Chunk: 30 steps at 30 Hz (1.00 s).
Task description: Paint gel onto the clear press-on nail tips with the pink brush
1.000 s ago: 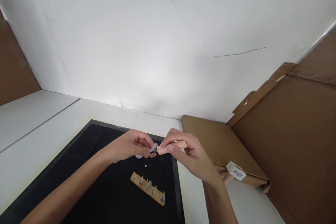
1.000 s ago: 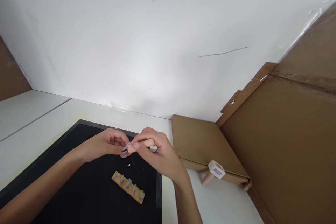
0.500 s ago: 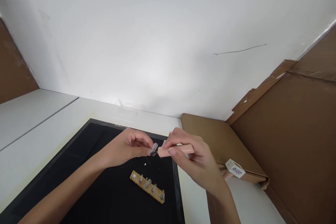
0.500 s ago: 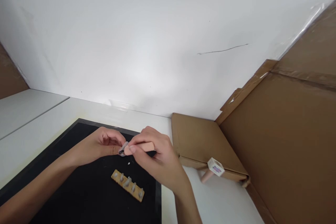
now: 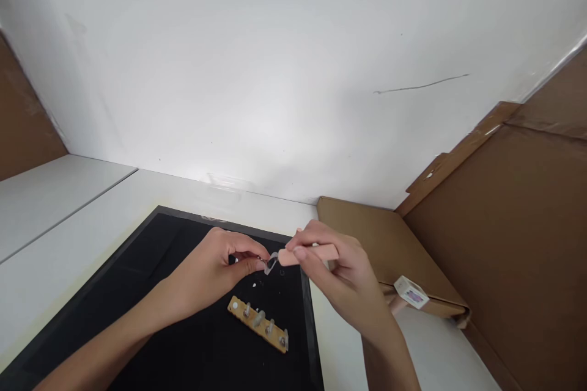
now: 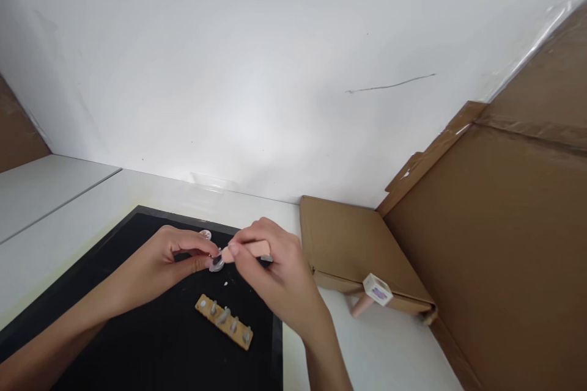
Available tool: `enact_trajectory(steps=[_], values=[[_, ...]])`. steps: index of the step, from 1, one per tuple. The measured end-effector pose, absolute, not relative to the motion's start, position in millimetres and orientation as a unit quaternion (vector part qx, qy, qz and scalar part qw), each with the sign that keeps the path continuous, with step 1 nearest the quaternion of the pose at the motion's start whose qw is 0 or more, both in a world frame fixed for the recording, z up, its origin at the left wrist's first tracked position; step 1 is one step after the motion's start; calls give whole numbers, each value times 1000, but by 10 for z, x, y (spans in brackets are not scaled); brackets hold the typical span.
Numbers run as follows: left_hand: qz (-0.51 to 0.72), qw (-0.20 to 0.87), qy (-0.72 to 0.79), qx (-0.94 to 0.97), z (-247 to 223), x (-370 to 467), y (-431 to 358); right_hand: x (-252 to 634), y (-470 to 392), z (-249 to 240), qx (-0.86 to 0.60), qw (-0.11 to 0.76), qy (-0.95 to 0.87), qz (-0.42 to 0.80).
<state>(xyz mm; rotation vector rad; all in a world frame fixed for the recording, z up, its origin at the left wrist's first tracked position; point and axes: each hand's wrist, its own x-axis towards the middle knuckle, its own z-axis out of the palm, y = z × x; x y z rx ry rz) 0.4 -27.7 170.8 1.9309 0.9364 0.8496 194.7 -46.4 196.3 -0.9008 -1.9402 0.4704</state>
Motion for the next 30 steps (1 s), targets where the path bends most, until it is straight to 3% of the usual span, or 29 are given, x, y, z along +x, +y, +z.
enact_trajectory(steps=[6, 11, 14, 18, 22, 26, 30], values=[[355, 343, 371, 787, 1685, 23, -272, 1964, -457, 1964, -383, 497, -760, 170], [370, 274, 348, 817, 1655, 33, -304, 1962, -465, 1973, -358, 416, -808, 215], [370, 238, 346, 829, 1627, 29, -320, 1977, -451, 1975, -409, 432, -782, 184], [366, 224, 336, 838, 1606, 17, -332, 2001, -473, 1976, -382, 472, -770, 197], [361, 213, 324, 848, 1613, -3, -356, 1999, -507, 1995, -341, 425, -801, 247], [371, 189, 322, 850, 1628, -14, -382, 1999, -521, 2018, -395, 451, -774, 204], [379, 182, 312, 852, 1645, -9, -395, 1992, -543, 2019, -340, 469, -787, 214]])
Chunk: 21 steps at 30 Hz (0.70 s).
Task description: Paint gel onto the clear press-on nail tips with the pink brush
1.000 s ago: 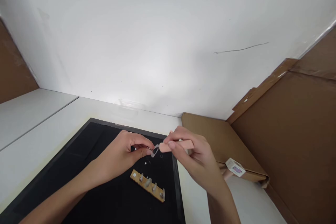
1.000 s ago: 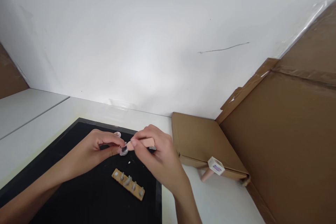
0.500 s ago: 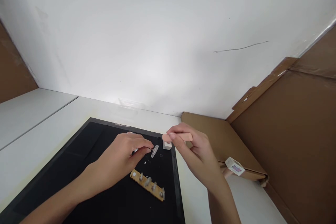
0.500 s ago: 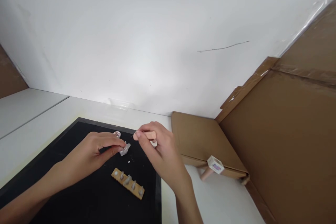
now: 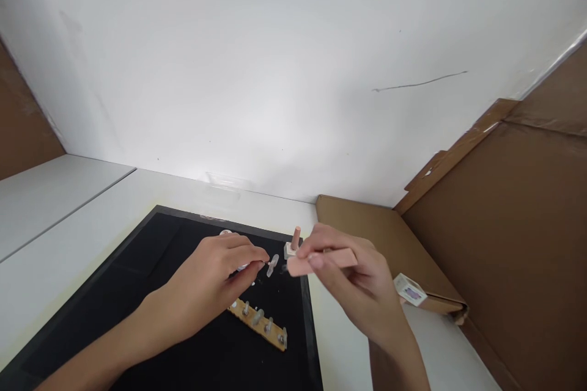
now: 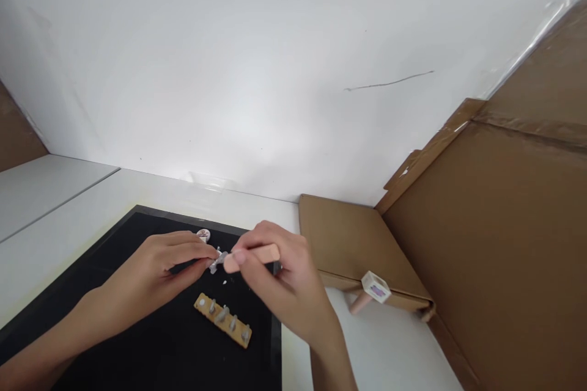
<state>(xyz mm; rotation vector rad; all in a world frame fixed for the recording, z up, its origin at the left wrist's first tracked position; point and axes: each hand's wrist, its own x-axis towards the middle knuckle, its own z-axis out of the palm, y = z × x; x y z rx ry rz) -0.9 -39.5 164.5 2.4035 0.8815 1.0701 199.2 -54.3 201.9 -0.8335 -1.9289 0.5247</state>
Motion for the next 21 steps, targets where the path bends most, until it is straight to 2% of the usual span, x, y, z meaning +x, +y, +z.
enact_trajectory(steps=[4, 7, 12, 17, 21], values=[[391, 183, 298, 852, 1651, -14, -405, 1973, -540, 2020, -346, 453, -798, 195], [400, 181, 300, 847, 1653, -19, -410, 1980, -542, 2027, -385, 485, -770, 152], [399, 177, 298, 849, 1672, -19, -425, 1986, -572, 2026, -317, 479, -795, 194], [408, 163, 293, 849, 1673, -29, -435, 1986, -551, 2014, -373, 507, -764, 141], [401, 155, 284, 857, 1680, -38, -445, 1973, -580, 2035, -317, 514, -779, 170]])
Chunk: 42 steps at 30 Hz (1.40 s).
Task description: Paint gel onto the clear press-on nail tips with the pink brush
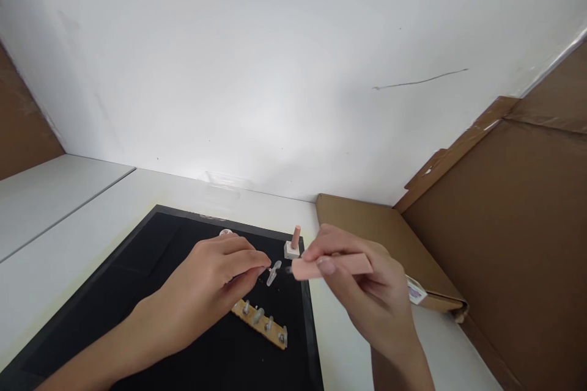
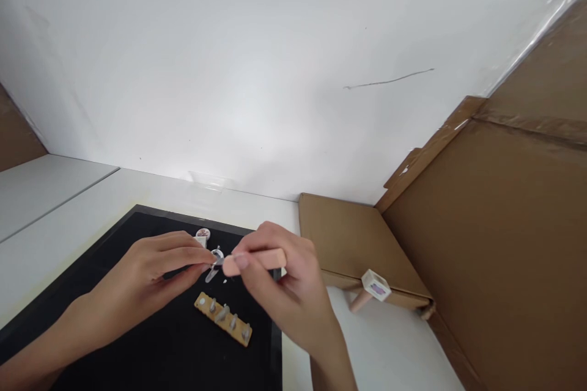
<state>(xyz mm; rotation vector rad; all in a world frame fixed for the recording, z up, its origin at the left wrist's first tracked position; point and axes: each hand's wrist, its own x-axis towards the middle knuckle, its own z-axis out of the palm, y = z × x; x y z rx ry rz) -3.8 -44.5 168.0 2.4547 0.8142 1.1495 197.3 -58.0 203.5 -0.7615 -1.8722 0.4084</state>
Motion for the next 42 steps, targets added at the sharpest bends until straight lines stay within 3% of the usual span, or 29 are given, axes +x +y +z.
enact_trajectory(steps=[7, 13, 18, 27, 35, 42], values=[[404, 133, 282, 860, 1693, -52, -488, 1956, -589, 2043, -368, 502, -771, 135], [429, 127, 273, 852, 1696, -31, -464, 1969, -614, 2064, -263, 494, -808, 185], [432, 122, 281, 848, 1718, -27, -466, 1977, -591, 2064, -316, 475, -806, 157], [430, 134, 278, 848, 1726, -29, -464, 1968, -589, 2063, -279, 466, -821, 174], [429, 145, 277, 848, 1702, -44, -466, 1980, -596, 2037, -272, 518, -793, 168], [441, 128, 261, 849, 1715, -27, -473, 1951, -616, 2086, -298, 478, -813, 146]])
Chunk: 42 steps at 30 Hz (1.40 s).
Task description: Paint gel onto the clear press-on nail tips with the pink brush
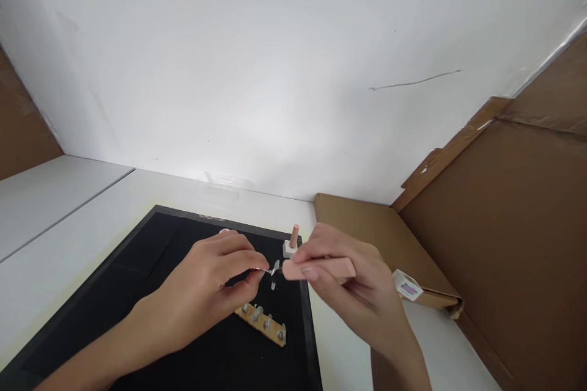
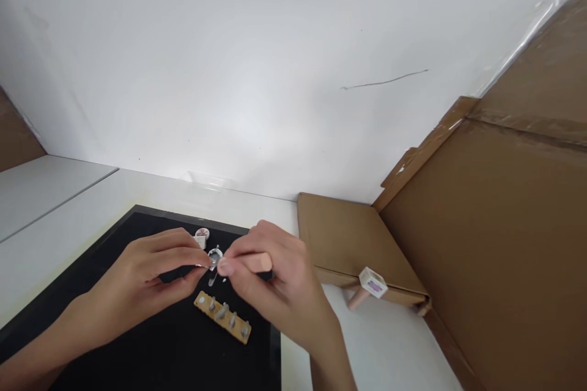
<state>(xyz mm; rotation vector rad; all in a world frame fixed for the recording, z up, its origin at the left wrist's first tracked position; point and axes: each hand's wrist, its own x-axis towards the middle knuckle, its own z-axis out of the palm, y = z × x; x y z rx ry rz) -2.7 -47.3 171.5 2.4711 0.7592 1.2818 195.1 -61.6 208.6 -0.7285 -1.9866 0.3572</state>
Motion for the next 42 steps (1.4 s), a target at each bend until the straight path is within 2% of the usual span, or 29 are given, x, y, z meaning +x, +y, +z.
enact_trajectory(steps=[5, 8, 11, 15, 18, 22, 27, 33, 36, 39, 42], values=[[441, 138, 264, 847, 1708, -29, -468, 1999, -593, 2041, -297, 533, -779, 141], [440, 145, 262, 847, 1708, -29, -468, 2001, -606, 2062, -238, 509, -809, 172], [430, 150, 258, 852, 1709, -34, -476, 1984, -618, 2086, -259, 478, -822, 168], [425, 147, 258, 855, 1700, -49, -487, 1988, -601, 2060, -305, 517, -789, 136], [440, 145, 256, 848, 1690, -54, -484, 1993, -591, 2051, -253, 537, -790, 150], [454, 135, 250, 844, 1699, -45, -479, 1959, -607, 2103, -197, 501, -827, 161], [444, 128, 248, 851, 1719, -37, -492, 1934, -630, 2135, -235, 466, -843, 134], [435, 126, 247, 857, 1698, -48, -501, 1982, -618, 2078, -274, 497, -813, 128], [438, 124, 248, 855, 1697, -44, -495, 1993, -609, 2073, -247, 520, -806, 140], [443, 131, 246, 852, 1709, -40, -491, 1977, -616, 2097, -213, 507, -820, 157], [441, 132, 245, 854, 1718, -47, -491, 1951, -625, 2113, -247, 484, -827, 147]])
